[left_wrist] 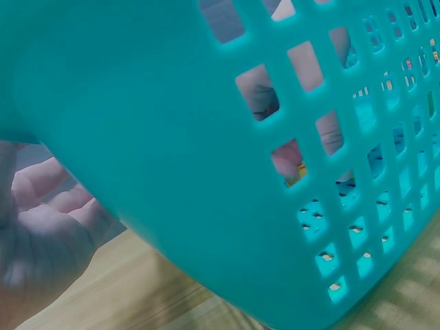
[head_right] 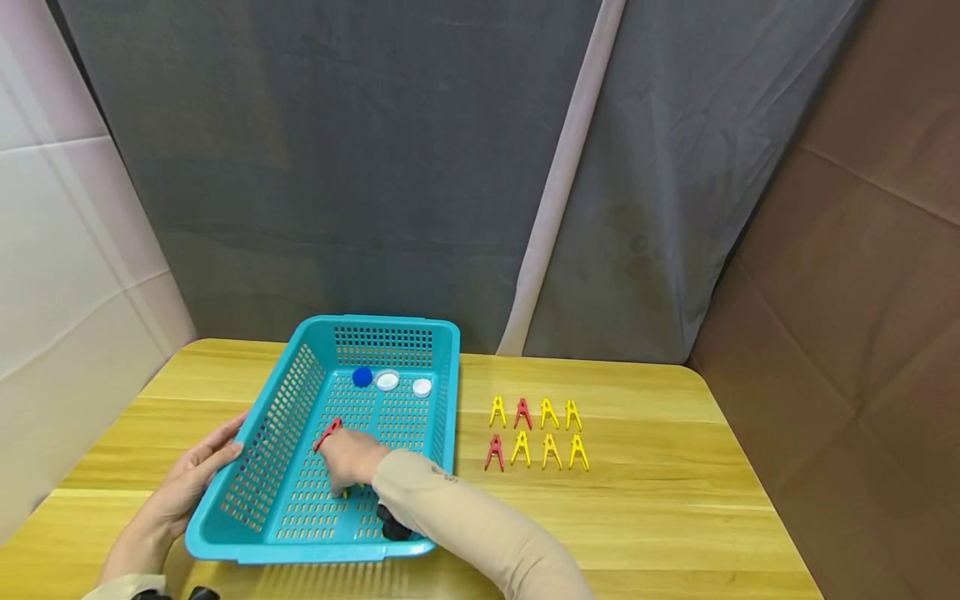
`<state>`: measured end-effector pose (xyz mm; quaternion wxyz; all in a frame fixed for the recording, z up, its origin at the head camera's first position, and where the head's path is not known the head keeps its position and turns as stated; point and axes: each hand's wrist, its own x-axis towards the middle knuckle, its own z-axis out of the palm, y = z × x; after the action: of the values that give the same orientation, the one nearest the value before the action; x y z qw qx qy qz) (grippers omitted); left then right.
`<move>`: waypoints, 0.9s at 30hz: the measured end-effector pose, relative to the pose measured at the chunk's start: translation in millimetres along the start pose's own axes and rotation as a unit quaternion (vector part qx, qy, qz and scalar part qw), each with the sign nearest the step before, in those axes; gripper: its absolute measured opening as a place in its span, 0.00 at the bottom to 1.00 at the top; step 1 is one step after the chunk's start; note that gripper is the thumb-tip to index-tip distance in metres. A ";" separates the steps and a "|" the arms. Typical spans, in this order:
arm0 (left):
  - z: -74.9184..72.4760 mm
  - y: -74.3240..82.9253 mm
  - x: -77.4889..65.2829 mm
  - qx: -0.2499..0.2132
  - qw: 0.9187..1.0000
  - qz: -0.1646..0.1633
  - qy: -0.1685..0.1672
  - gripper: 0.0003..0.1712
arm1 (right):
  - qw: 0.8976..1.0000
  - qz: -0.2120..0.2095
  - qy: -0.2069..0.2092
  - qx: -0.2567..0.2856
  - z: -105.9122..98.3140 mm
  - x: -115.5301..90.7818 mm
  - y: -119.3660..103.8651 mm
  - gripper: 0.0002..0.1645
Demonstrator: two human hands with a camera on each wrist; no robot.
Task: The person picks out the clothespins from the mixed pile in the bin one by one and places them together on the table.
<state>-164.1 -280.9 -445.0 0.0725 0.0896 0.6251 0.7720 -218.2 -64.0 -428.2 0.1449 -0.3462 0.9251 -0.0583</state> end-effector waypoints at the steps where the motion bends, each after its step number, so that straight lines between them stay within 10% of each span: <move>1: 0.0 0.0 -0.1 0.000 1.000 -0.001 0.000 0.23 | 1.000 0.013 -0.001 0.003 0.1 -0.2 -0.1 0.20; 10: 0.0 0.2 -0.6 -0.005 1.000 -0.002 0.000 0.23 | 0.993 0.111 -0.030 0.000 -0.5 -4.7 -0.8 0.28; 27: 0.0 1.6 -0.5 -0.011 1.000 0.000 -0.009 0.23 | 0.988 0.064 0.068 0.121 -27.8 -7.6 12.1 0.34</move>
<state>-163.6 -281.3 -443.5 0.0796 0.0957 0.6157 0.7781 -228.9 -49.7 -402.5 0.1262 -0.2617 0.9391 -0.1837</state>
